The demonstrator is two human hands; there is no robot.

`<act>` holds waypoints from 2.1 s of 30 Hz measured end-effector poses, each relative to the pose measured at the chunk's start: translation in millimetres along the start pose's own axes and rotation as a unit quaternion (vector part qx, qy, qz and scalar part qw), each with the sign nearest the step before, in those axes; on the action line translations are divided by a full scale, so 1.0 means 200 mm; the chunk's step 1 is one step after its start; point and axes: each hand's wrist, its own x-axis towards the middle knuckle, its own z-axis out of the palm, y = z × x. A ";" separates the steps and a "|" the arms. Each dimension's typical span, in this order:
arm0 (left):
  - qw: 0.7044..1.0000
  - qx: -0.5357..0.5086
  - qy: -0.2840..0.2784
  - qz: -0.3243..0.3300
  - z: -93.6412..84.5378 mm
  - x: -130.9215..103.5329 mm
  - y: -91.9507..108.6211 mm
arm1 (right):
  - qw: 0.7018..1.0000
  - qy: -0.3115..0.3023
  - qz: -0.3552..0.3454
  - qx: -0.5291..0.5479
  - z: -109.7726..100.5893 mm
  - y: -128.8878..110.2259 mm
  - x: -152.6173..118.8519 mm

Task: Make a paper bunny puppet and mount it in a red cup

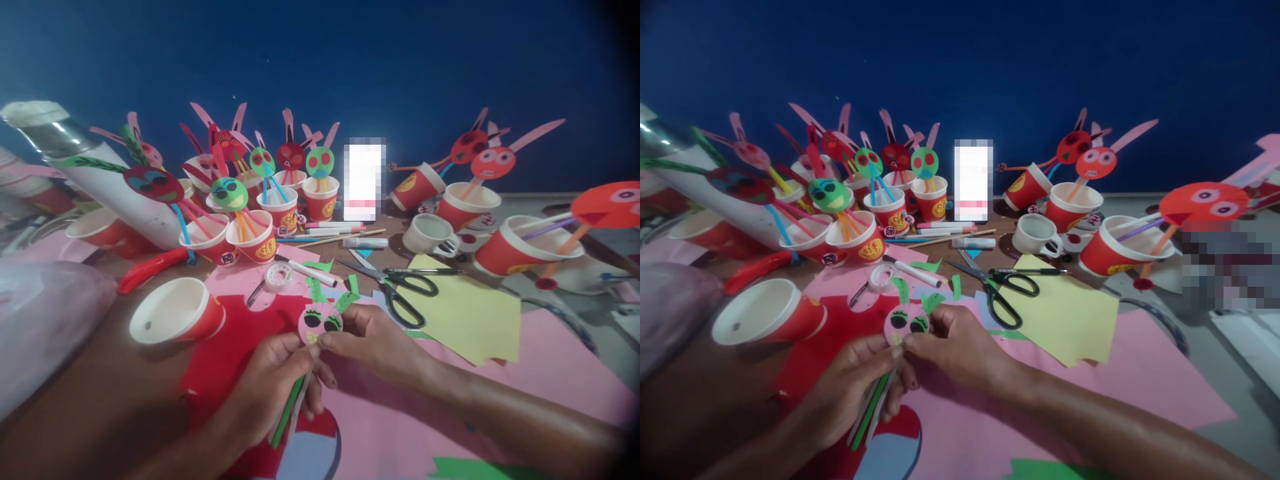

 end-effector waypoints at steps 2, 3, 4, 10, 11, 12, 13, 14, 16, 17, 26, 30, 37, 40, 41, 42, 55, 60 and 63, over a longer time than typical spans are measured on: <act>1.000 -0.001 -0.001 0.000 0.00 0.00 -0.01 | 1.000 -0.022 -0.007 0.008 0.00 0.00 0.00; 1.000 -0.001 -0.003 0.000 0.00 0.00 -0.01 | 1.000 -0.023 -0.010 -0.002 0.00 0.00 0.00; 1.000 0.001 -0.004 0.001 0.00 0.00 -0.01 | 1.000 -0.017 -0.012 -0.017 -0.01 0.00 0.00; 0.999 -0.026 -0.037 -0.003 0.00 0.00 0.03 | 0.999 -0.022 -0.026 -0.029 -0.03 0.02 0.00; 0.998 -0.045 -0.052 -0.015 0.00 0.00 0.05 | 0.998 -0.049 -0.032 -0.002 -0.03 0.02 0.00; 0.995 -0.069 -0.068 -0.032 0.00 0.00 0.06 | 0.996 -0.076 -0.038 0.028 -0.03 0.02 0.00; 0.990 -0.096 -0.088 -0.056 0.00 0.00 0.06 | 0.992 -0.099 -0.047 0.054 -0.03 0.02 -0.01; 0.983 -0.122 -0.109 -0.082 -0.01 0.00 0.07 | 0.989 -0.115 -0.059 0.074 -0.03 0.02 -0.01; 0.968 -0.151 -0.149 -0.130 -0.02 0.01 0.07 | 0.983 -0.136 -0.077 0.095 -0.02 0.02 -0.03; 0.963 -0.156 -0.163 -0.151 -0.02 0.01 0.07 | 0.980 -0.150 -0.079 0.102 -0.02 0.01 -0.04; 0.968 -0.129 -0.164 -0.141 -0.04 -0.03 0.05 | 0.950 -0.127 -0.253 -0.132 -0.07 -0.06 -0.06; 0.972 -0.116 -0.164 -0.120 -0.05 -0.03 0.05 | 0.934 -0.168 -0.270 -0.165 -0.09 -0.06 -0.05; 0.984 0.174 -0.026 -0.004 -0.10 -0.03 0.19 | 0.968 -0.009 -0.196 -0.157 -0.18 -0.10 -0.01; 0.942 0.334 0.023 0.035 -0.09 -0.03 0.25 | 0.969 0.037 -0.217 -0.115 -0.24 -0.14 0.01; 0.927 0.373 0.033 0.039 -0.07 -0.02 0.26 | 0.967 0.052 -0.226 -0.109 -0.26 -0.15 0.02; 0.913 0.403 0.041 0.041 -0.06 -0.02 0.27 | 0.965 0.067 -0.230 -0.110 -0.26 -0.16 0.02; 0.801 0.587 0.059 0.098 -0.06 0.06 0.17 | 0.723 -0.047 -0.420 -0.547 -0.20 -0.04 0.00; 0.796 0.595 0.062 0.096 -0.04 0.06 0.19 | 0.635 -0.070 -0.448 -0.626 -0.19 0.03 0.02; 0.787 0.608 0.063 0.083 -0.04 0.07 0.19 | 0.624 -0.073 -0.447 -0.637 -0.19 0.05 0.03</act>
